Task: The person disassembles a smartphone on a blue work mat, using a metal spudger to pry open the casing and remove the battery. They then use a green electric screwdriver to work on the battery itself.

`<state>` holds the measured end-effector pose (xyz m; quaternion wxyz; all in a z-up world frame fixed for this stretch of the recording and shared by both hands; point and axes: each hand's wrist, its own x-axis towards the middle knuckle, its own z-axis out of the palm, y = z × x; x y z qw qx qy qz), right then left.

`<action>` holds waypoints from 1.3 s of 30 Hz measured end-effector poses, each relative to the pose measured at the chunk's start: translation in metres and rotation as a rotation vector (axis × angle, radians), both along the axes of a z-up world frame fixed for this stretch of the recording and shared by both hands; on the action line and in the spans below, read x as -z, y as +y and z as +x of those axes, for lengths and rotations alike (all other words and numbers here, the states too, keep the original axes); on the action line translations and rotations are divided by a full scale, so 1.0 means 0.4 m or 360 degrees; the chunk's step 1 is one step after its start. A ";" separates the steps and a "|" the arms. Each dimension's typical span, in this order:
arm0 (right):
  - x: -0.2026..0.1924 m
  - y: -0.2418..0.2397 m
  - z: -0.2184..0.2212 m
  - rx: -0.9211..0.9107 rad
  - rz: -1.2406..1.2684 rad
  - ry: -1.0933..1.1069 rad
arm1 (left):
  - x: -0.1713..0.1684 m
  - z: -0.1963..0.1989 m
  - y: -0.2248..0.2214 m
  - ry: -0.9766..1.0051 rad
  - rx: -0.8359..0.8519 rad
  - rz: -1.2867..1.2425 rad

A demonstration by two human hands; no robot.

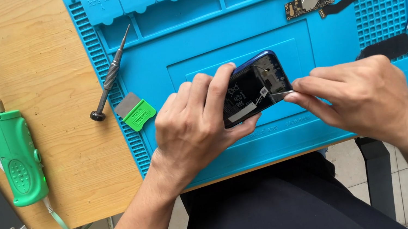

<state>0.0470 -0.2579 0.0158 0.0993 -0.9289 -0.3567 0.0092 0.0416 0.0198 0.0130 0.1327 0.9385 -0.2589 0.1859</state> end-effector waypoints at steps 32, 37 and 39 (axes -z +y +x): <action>0.088 -0.010 0.057 -0.0150 0.0733 0.0453 | -0.002 0.003 -0.003 -0.0053 0.0033 -0.0008; 0.089 -0.010 0.058 -0.0128 0.0711 0.0460 | -0.004 0.003 -0.002 -0.0044 0.0029 -0.0011; 0.087 -0.009 0.059 -0.0139 0.0718 0.0470 | -0.004 0.003 -0.001 -0.0043 0.0035 -0.0014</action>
